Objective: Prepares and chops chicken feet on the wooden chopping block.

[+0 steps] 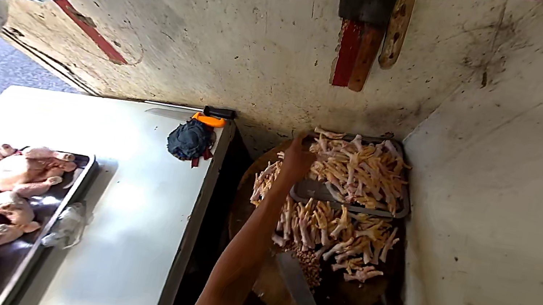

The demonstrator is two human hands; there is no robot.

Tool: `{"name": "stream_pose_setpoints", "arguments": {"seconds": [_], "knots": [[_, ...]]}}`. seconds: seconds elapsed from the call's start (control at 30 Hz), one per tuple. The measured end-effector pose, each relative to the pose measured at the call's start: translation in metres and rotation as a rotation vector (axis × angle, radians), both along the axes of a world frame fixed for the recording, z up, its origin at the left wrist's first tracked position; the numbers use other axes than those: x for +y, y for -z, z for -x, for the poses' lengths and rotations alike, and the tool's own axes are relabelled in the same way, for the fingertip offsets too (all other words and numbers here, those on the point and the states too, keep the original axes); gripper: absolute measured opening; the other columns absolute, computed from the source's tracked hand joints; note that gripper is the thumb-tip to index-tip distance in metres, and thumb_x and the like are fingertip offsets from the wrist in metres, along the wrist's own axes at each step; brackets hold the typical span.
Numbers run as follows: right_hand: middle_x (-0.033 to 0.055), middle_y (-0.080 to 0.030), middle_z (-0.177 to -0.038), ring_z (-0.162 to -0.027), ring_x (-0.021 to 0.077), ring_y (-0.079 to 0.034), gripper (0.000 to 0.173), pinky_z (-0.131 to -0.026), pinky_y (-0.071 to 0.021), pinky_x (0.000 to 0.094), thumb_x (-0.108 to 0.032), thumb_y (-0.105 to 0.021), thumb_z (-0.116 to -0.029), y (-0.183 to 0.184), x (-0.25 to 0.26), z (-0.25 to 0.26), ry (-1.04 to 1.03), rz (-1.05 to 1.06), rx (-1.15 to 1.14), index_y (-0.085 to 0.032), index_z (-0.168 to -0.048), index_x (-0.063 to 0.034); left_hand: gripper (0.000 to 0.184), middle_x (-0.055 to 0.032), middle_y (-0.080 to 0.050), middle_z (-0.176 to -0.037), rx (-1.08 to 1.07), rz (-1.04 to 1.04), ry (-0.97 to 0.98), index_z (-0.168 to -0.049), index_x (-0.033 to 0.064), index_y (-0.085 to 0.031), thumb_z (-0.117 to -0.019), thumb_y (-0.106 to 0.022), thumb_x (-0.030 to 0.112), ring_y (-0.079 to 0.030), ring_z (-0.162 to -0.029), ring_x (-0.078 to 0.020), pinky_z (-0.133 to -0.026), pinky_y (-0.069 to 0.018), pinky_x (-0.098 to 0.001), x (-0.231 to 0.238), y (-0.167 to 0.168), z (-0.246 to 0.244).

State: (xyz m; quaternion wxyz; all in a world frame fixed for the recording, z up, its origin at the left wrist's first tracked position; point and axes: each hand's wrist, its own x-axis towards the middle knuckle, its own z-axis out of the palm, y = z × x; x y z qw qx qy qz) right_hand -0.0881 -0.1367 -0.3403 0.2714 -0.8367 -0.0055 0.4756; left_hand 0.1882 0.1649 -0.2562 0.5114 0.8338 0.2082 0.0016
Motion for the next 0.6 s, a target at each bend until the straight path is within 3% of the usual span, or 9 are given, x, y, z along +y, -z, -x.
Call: {"name": "stream_pose_setpoints", "arguments": {"seconds": [0.03,0.1,0.17,0.23,0.33,0.47,0.6], "knots": [[0.0258,-0.072,-0.11,-0.108,0.0421,-0.069,0.051,-0.096,-0.0516,0.0636,-0.042,-0.054,-0.1047,0.001,-0.001,0.0,0.021,0.002,0.013,-0.067,-0.125,0.0025,0.053,-0.0181,-0.068,-0.104,-0.062,0.101,-0.048,-0.148,0.0072,-0.048,-0.0986,-0.066,0.014,-0.07,-0.079,-0.026,-0.073,-0.0615,-0.0438,0.006,0.002,0.039],[0.0258,-0.072,-0.11,-0.107,0.0413,-0.069,0.05,-0.096,-0.0514,0.0625,-0.042,-0.057,-0.1042,0.007,-0.003,-0.002,0.053,-0.008,0.032,-0.067,-0.125,0.0021,0.024,-0.0135,-0.07,-0.096,-0.181,0.233,-0.144,-0.119,-0.005,-0.063,-0.098,-0.064,0.007,-0.069,-0.076,-0.0189,-0.073,-0.0615,-0.0377,0.008,0.017,0.129],[0.026,-0.071,-0.112,-0.108,0.0409,-0.068,0.05,-0.097,-0.0508,0.0614,-0.042,-0.059,-0.1036,0.019,-0.003,-0.002,0.054,-0.007,0.058,-0.066,-0.127,0.0024,0.016,-0.0147,-0.071,-0.098,-0.18,0.309,-0.241,-0.108,-0.0094,-0.065,-0.0968,-0.061,0.002,-0.071,-0.081,-0.0199,-0.077,-0.063,-0.0385,-0.005,0.044,0.223],[0.0255,-0.07,-0.109,-0.103,0.04,-0.068,0.048,-0.094,-0.0521,0.0605,-0.04,-0.059,-0.1045,0.024,0.0,-0.004,0.045,-0.02,0.034,-0.065,-0.127,0.002,0.015,-0.0154,-0.07,-0.099,-0.079,0.306,-0.325,-0.107,-0.0082,-0.067,-0.096,-0.062,0.001,-0.071,-0.084,-0.0199,-0.078,-0.0621,-0.037,-0.031,0.073,0.293],[0.0247,-0.071,-0.109,-0.103,0.0409,-0.069,0.046,-0.093,-0.0524,0.062,-0.04,-0.054,-0.107,0.009,0.012,0.006,-0.015,0.046,-0.051,-0.064,-0.131,-0.0011,0.017,-0.0191,-0.067,-0.104,0.078,-0.003,-0.185,-0.105,-0.0035,-0.075,-0.0967,-0.063,0.006,-0.067,-0.095,-0.0243,-0.087,-0.0574,-0.0374,-0.063,0.107,0.354],[0.0236,-0.072,-0.105,-0.102,0.0416,-0.07,0.046,-0.089,-0.0531,0.0603,-0.039,-0.044,-0.111,-0.025,0.039,0.02,-0.156,0.186,-0.179,-0.062,-0.135,-0.0037,0.029,-0.0242,-0.062,-0.127,0.304,-0.191,0.085,-0.121,0.0013,-0.071,-0.1025,-0.051,0.009,-0.069,-0.106,-0.0316,-0.092,-0.0581,-0.0418,-0.076,0.112,0.369],[0.0229,-0.072,-0.097,-0.093,0.0402,-0.072,0.043,-0.082,-0.055,0.0576,-0.034,-0.044,-0.1113,-0.046,0.06,0.037,-0.169,0.131,-0.408,-0.066,-0.122,0.0023,0.035,-0.0261,-0.054,-0.137,0.391,-0.247,0.247,-0.135,0.0043,-0.063,-0.103,-0.048,0.003,-0.061,-0.121,-0.039,-0.099,-0.0547,-0.0465,-0.068,0.106,0.36]]}}
